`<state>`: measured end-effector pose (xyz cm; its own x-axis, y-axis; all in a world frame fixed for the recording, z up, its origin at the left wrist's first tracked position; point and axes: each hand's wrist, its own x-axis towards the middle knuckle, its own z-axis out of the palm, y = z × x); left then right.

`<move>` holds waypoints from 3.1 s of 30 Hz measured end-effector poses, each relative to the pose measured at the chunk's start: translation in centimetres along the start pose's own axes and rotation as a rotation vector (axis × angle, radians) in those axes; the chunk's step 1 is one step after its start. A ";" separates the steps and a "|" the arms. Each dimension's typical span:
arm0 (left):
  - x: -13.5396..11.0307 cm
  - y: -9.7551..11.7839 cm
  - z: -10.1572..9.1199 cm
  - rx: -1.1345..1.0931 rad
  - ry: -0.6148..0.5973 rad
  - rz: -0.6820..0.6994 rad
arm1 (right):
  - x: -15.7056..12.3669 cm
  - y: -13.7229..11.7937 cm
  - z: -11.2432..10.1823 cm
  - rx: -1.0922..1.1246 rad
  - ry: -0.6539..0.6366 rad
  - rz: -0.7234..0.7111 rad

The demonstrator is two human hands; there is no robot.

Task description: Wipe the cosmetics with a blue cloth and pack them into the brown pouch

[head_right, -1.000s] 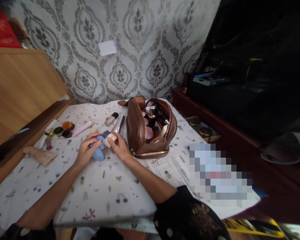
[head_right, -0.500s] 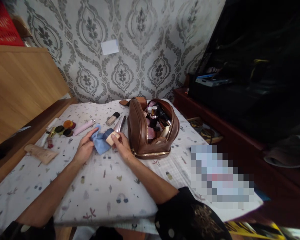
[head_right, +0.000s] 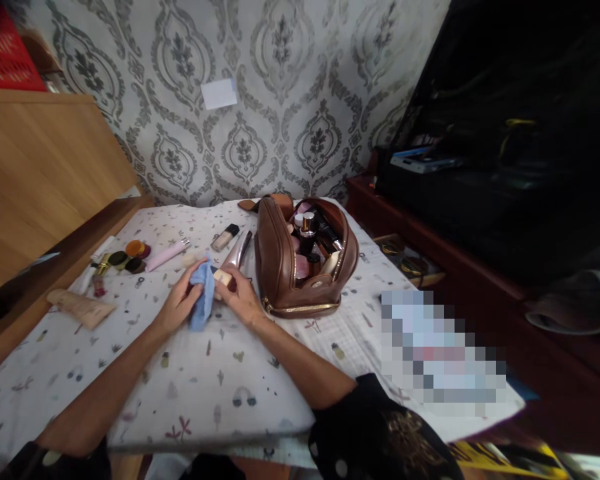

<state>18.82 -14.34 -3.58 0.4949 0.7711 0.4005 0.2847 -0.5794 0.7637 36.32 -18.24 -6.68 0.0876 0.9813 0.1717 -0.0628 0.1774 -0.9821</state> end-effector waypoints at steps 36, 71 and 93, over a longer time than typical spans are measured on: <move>0.9 -1.1 -2.0 -0.093 0.225 -0.146 | -0.8 -0.6 0.6 -0.111 -0.025 -0.092; 0.0 0.6 0.1 -0.108 0.042 -0.154 | -1.8 -1.0 0.8 -0.340 -0.115 -0.278; 0.3 0.6 0.0 -0.150 0.144 -0.290 | -2.0 -1.1 0.6 -0.488 -0.168 -0.352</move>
<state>19.12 -14.41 -3.01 0.2871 0.9333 0.2156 0.2674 -0.2943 0.9175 35.59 -20.38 -5.85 -0.1398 0.8755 0.4625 0.4066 0.4767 -0.7794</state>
